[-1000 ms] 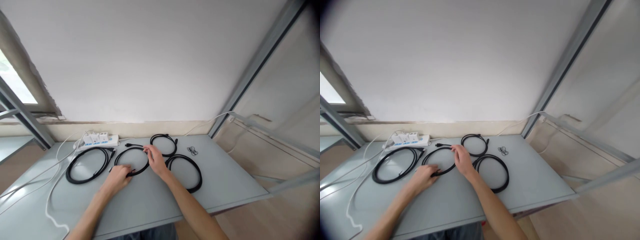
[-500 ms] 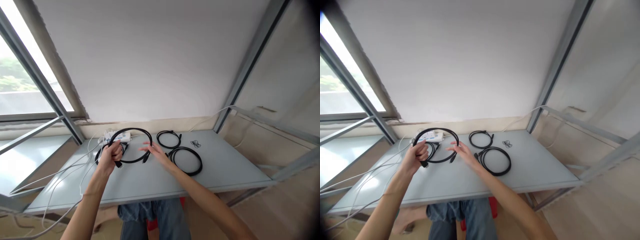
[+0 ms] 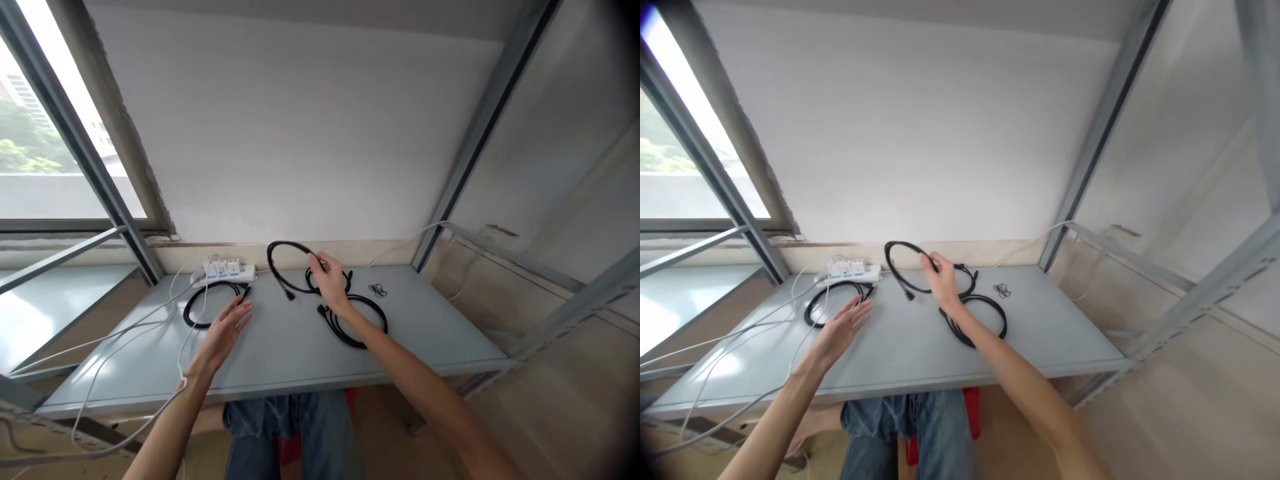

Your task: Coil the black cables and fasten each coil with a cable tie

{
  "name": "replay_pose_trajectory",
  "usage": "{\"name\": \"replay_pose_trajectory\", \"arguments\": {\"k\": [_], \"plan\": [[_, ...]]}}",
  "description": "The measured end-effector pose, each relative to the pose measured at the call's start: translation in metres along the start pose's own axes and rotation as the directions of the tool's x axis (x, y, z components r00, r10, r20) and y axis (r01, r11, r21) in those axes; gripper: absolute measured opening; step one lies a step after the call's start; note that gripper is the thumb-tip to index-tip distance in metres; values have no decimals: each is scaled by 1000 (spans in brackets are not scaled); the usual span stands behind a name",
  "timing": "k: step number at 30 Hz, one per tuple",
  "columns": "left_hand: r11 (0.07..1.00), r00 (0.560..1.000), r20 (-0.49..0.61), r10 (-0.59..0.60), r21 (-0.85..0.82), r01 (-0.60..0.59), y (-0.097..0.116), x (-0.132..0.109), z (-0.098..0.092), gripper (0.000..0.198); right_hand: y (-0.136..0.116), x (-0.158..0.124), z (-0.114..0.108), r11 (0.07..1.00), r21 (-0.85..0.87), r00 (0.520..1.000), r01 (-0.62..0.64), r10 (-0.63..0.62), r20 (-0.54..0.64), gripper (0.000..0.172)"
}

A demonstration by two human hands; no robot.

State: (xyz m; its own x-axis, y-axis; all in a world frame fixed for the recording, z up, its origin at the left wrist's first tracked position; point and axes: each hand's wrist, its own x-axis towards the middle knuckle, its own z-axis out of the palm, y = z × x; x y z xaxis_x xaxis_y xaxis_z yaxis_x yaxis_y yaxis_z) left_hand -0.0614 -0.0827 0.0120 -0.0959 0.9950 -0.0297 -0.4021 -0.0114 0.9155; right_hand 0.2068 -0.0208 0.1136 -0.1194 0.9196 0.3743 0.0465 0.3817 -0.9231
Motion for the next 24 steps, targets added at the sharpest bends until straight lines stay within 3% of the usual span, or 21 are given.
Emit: {"name": "replay_pose_trajectory", "arguments": {"k": [1, 3, 5, 7, 8, 10, 13, 16, 19, 21, 23, 24], "plan": [[996, 998, -41, 43, 74, -40, -3, 1, -2, 61, 6, 1, 3, 971, -178, 984, 162, -172, -37, 49], [931, 972, -80, 221, 314, -186, -7, 5, -3, 69, 26, 1, 13, 777, -497, 918, 387, -374, 130, 43], [705, 877, -1, 481, 595, -386, -9, 10, -1, 68, 52, -1, 27, 519, -616, 806, 592, -372, 461, 39], [374, 766, 209, 608, 776, -508, -9, 14, 2, 60, 78, -2, 38, 313, -583, 660, 750, -307, 685, 39], [234, 741, 321, 590, 810, -537, -8, 16, 3, 57, 88, -2, 42, 246, -543, 595, 803, -275, 755, 41], [69, 728, 489, 480, 806, -587, -9, 22, 4, 52, 105, 1, 45, 169, -473, 502, 865, -237, 832, 44], [-9, 723, 645, 247, 747, -664, -11, 32, 6, 39, 119, 12, 38, 153, -412, 437, 898, -211, 874, 44], [-31, 708, 705, 49, 709, -704, -17, 49, 17, 22, 127, 21, 26, 245, -457, 508, 855, -221, 833, 46], [-98, 708, 705, -25, 703, -704, -27, 69, 30, 23, 132, 26, 0, 457, -481, 636, 748, -288, 716, 39], [-123, 696, 717, -42, 687, -716, -37, 80, 36, 34, 136, 32, -31, 604, -502, 766, 619, -322, 557, 32], [-122, 679, 733, -47, 670, -732, -45, 88, 38, 38, 143, 40, -77, 698, -581, 908, 418, -314, 277, 28], [-117, 672, 739, -46, 664, -738, -49, 89, 38, 39, 146, 44, -103, 717, -623, 946, 314, -293, 140, 26]]}}
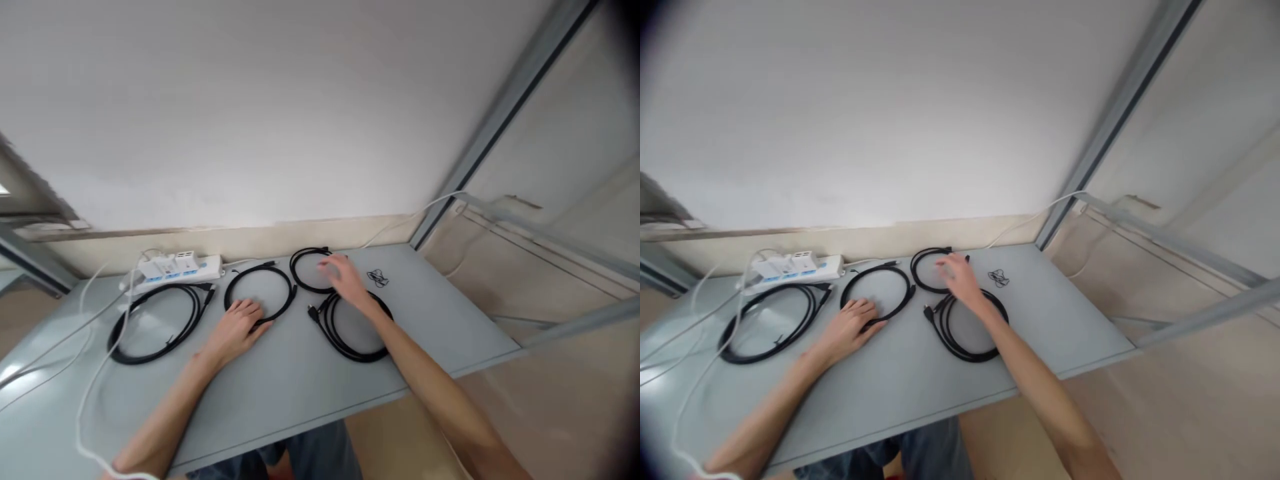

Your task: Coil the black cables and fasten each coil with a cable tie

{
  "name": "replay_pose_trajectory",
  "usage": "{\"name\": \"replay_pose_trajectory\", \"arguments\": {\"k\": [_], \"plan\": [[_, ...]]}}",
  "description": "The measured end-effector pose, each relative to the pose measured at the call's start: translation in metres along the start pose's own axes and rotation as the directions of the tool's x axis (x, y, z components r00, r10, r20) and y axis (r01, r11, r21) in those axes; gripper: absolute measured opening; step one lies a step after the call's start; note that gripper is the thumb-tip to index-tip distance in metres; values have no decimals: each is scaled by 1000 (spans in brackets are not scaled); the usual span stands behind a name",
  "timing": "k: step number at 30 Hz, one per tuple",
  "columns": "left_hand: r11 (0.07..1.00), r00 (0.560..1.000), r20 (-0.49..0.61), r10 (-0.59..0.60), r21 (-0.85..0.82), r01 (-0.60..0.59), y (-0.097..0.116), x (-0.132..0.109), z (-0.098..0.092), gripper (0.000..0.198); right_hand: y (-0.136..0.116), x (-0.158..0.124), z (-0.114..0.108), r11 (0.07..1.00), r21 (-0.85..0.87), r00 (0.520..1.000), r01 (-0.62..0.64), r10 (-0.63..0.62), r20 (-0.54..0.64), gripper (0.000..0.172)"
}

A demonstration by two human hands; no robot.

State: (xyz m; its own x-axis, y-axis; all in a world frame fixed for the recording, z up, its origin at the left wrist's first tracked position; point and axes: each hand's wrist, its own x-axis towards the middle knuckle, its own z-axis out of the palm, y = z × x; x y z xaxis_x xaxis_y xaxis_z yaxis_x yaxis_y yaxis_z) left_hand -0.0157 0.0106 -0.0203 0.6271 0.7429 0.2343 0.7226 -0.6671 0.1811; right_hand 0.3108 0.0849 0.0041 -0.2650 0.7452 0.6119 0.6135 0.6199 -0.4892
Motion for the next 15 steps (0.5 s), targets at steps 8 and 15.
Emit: {"name": "replay_pose_trajectory", "arguments": {"k": [8, 15], "plan": [[996, 998, 10, -64, -67, 65, -2, -4, 10, 41, 105, -37, -107, 688, -400, 789, -606, 585, -189, 5], [997, 997, -31, -71, -30, 70, -1, -2, 14, 37, 94, -44, -100, 609, -541, 731, -580, 683, -16, 13]]}}
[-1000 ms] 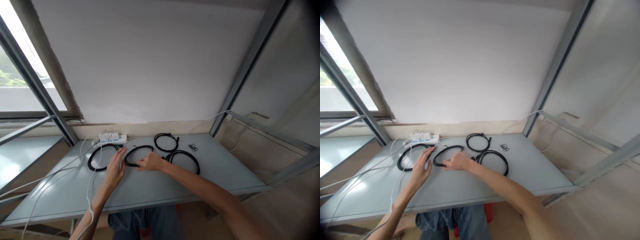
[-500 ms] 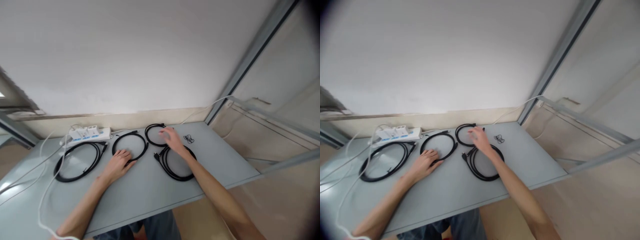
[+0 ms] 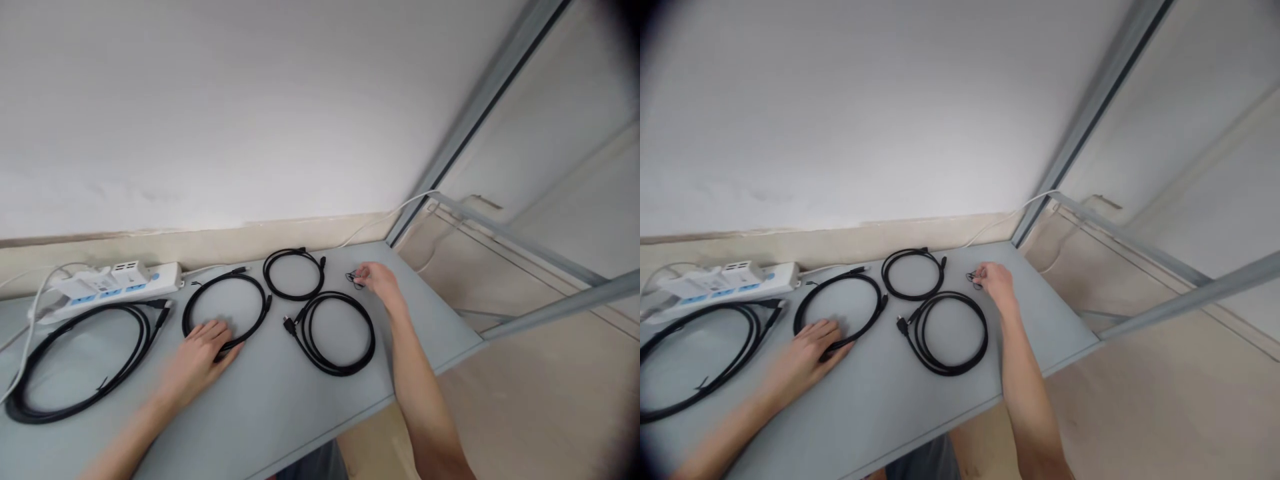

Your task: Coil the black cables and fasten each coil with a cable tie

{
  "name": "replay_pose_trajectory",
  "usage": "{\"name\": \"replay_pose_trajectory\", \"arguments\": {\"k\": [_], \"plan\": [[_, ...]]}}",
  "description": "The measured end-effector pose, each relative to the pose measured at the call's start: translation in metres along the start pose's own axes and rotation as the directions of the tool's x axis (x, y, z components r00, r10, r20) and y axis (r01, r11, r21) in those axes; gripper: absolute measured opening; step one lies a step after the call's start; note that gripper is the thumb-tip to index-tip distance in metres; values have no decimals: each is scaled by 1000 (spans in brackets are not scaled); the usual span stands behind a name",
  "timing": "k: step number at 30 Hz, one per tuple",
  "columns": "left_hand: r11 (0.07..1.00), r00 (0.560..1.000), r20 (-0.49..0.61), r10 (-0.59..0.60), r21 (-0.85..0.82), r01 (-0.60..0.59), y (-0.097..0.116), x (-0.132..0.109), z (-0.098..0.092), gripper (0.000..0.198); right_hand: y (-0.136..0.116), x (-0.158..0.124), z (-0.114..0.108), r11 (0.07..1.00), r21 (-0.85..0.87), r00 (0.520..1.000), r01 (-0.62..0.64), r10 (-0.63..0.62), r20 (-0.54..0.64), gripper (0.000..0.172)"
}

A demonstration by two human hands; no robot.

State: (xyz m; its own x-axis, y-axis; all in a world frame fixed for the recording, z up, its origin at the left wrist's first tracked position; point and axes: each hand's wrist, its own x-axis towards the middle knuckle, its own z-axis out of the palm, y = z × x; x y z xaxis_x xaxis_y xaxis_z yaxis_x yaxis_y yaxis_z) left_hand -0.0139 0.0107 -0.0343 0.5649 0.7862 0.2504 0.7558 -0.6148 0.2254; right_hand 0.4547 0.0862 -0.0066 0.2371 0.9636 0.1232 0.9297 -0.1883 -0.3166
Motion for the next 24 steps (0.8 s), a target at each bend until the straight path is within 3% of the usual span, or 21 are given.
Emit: {"name": "replay_pose_trajectory", "arguments": {"k": [5, 11, 16, 20, 24], "plan": [[996, 999, 26, 44, 80, -45, 1, 3, 1, 36, -3, -1, 3, 999, 5, 999, -35, 35, -12, 4], [993, 999, 14, 30, 118, -31, 4, 6, 1, 36, 0, -1, 2, 950, 310, 995, -35, 61, -77, 14], [997, 999, -26, 46, 68, -44, 4, 5, 0, 36, 3, -18, -4, 698, 715, 996, -33, 86, -38, 36], [998, 997, -61, 52, 37, -50, 3, 4, 2, 37, -1, -34, -11, 517, 855, 995, -19, 98, -37, 45], [997, 993, -90, 75, 41, -72, 0, 4, 4, 39, -13, -40, -13, 441, 895, 986, 68, 109, -128, 47]]}}
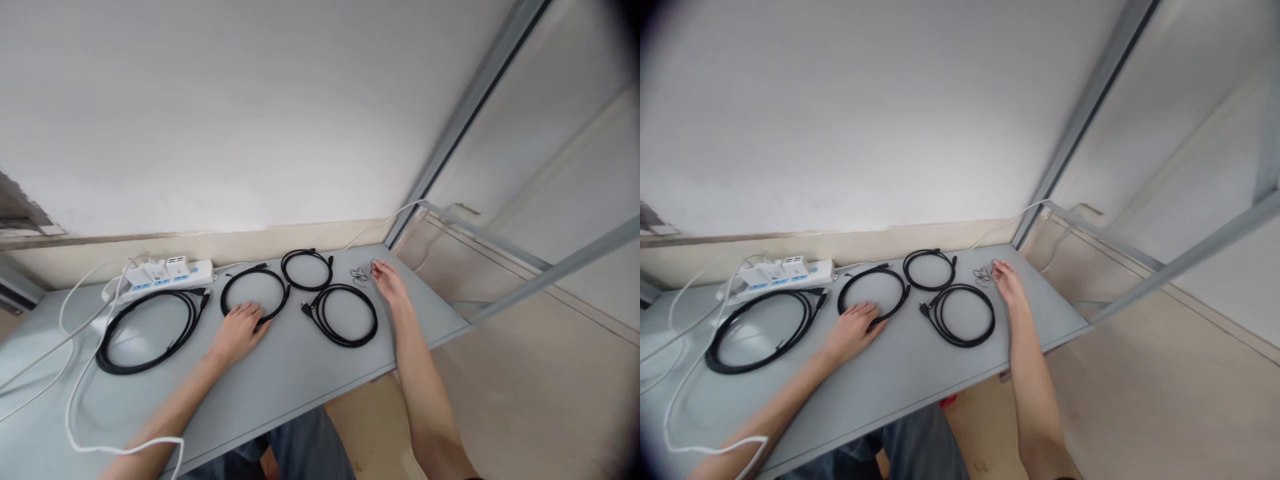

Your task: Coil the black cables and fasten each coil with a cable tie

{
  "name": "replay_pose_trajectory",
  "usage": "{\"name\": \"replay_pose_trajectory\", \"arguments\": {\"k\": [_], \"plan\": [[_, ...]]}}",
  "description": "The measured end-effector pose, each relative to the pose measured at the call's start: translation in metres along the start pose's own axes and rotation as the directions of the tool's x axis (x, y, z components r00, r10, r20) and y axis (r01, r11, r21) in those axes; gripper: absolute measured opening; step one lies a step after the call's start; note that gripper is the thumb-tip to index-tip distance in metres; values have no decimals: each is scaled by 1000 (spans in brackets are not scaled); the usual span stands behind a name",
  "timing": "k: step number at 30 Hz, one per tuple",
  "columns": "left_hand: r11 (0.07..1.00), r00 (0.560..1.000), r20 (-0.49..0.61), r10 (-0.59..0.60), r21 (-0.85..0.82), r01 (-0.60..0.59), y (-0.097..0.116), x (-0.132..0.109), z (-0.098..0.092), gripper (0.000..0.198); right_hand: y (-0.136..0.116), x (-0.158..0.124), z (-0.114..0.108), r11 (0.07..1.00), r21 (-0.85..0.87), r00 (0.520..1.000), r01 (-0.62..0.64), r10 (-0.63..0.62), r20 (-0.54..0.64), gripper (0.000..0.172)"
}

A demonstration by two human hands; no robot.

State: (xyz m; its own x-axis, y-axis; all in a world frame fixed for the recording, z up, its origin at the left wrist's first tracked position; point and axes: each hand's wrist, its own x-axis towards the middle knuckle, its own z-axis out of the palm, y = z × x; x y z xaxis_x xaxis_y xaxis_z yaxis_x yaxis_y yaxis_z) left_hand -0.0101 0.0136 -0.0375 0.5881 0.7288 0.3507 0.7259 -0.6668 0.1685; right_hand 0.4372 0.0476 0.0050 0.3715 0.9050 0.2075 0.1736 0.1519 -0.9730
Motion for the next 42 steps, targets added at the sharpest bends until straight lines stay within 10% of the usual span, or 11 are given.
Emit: {"name": "replay_pose_trajectory", "arguments": {"k": [8, 14, 18, 23, 36, 42], "plan": [[999, 998, 50, 30, 25, -31, 0, 1, -3, 39, -34, -28, 77, 902, 426, 969, 74, -166, 183, 40], [1000, 997, 73, -10, 3, 10, -1, -4, -13, 33, -68, -81, 193, 894, 345, 708, -286, -45, 705, 39], [997, 996, 88, -26, -66, 32, -3, -12, -18, 37, -50, -109, 244, 856, 323, 803, -403, 161, 574, 43], [994, 997, 65, -47, -98, 53, -4, -16, -21, 41, -37, -123, 247, 913, 330, 871, -242, 54, 489, 30], [993, 998, 36, -55, -105, 59, -13, -18, -18, 32, -29, -130, 244, 978, 54, 836, 201, -200, 512, 17], [990, 1000, 22, -19, -139, 21, -10, -16, -20, 32, -33, -127, 242, 988, 101, 842, 119, -154, 518, 24]]}}
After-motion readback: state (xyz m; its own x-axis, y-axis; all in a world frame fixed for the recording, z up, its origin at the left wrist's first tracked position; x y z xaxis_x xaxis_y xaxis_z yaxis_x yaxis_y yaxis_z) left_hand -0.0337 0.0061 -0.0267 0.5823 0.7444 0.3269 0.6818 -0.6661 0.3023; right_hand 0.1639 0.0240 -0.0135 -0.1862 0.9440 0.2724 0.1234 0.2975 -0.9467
